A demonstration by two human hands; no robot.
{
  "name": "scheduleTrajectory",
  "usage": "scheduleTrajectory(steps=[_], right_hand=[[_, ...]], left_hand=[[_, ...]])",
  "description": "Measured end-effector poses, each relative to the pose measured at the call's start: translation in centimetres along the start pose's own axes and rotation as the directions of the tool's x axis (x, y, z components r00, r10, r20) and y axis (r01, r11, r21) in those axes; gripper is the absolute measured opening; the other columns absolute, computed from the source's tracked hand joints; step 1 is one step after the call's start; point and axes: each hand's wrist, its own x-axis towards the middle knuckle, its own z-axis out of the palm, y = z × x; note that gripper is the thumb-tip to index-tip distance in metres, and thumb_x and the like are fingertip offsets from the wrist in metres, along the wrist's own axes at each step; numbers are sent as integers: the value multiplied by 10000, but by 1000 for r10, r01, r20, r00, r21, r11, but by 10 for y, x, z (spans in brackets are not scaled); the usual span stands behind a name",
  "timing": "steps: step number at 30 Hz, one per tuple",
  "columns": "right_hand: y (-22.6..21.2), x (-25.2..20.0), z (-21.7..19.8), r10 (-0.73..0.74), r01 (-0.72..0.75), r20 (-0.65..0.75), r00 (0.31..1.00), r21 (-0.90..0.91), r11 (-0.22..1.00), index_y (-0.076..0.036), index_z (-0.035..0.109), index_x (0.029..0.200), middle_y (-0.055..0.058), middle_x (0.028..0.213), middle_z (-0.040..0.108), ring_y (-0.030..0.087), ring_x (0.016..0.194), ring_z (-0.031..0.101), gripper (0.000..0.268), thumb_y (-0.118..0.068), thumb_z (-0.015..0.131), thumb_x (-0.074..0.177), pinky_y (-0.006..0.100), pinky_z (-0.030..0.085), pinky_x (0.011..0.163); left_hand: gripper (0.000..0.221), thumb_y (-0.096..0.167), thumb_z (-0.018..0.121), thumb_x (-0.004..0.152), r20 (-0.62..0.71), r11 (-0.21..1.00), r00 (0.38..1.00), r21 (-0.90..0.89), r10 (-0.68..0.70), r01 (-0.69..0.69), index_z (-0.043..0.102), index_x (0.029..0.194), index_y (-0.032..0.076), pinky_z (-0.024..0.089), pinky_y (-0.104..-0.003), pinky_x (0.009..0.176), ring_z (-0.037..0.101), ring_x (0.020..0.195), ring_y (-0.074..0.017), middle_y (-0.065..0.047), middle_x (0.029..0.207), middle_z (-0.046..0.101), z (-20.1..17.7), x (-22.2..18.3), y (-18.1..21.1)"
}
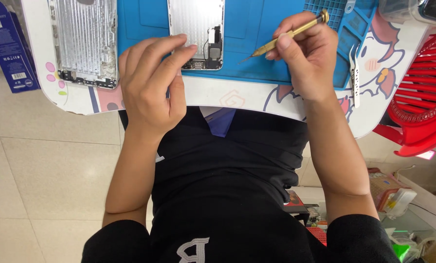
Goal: Replacing or repairing components of a mobile phone on a repair bench.
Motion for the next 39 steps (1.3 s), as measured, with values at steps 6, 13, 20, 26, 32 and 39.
scheduleTrajectory(steps=[6,13,20,26,32,39], right_hand=[[-19,6,45,-16,20,61,998,-68,997,-2,511,1219,80,1035,649,140,902,699,115,-94,575,1191,261,595,843],[-20,18,98,-302,347,174,937,-401,848,13,469,1132,178,1093,553,180,859,703,128,-109,503,1148,269,607,724],[8,19,94,-326,411,268,907,-386,826,-31,424,1183,114,1002,581,167,765,599,144,-158,490,1194,289,504,693],[14,17,92,-322,425,297,899,-412,806,-31,423,1200,127,959,579,202,842,598,202,-214,508,1202,313,518,746],[16,16,92,-303,387,255,918,-413,824,-32,431,1197,126,1014,585,200,821,598,230,-248,509,1178,297,508,724],[15,16,91,-309,405,273,911,-449,797,-40,455,1210,118,1004,588,217,859,607,197,-226,520,1199,316,521,766]], left_hand=[[311,71,652,971,36,996,999,90,7,-10,755,1264,95,357,-454,1187,631,1277,-243,-43,1341,697,-1,-14,-7],[318,157,629,1020,52,995,998,101,-24,19,747,1307,90,312,-463,1203,629,1272,-237,-36,1347,696,2,-14,-8],[463,319,463,1065,81,998,996,47,-38,34,732,1342,63,303,-492,1203,629,1278,-263,-59,1341,703,-1,-14,-11],[601,413,292,1106,52,999,998,36,-31,29,744,1317,79,310,-504,1193,633,1267,-271,-63,1316,718,3,-16,-14],[600,454,314,1138,33,999,999,32,-15,14,762,1282,82,325,-510,1174,639,1242,-275,-61,1281,730,6,-17,-17],[624,430,282,1101,36,999,999,33,-21,20,767,1278,81,313,-505,1178,640,1242,-278,-66,1277,734,6,-17,-17]])
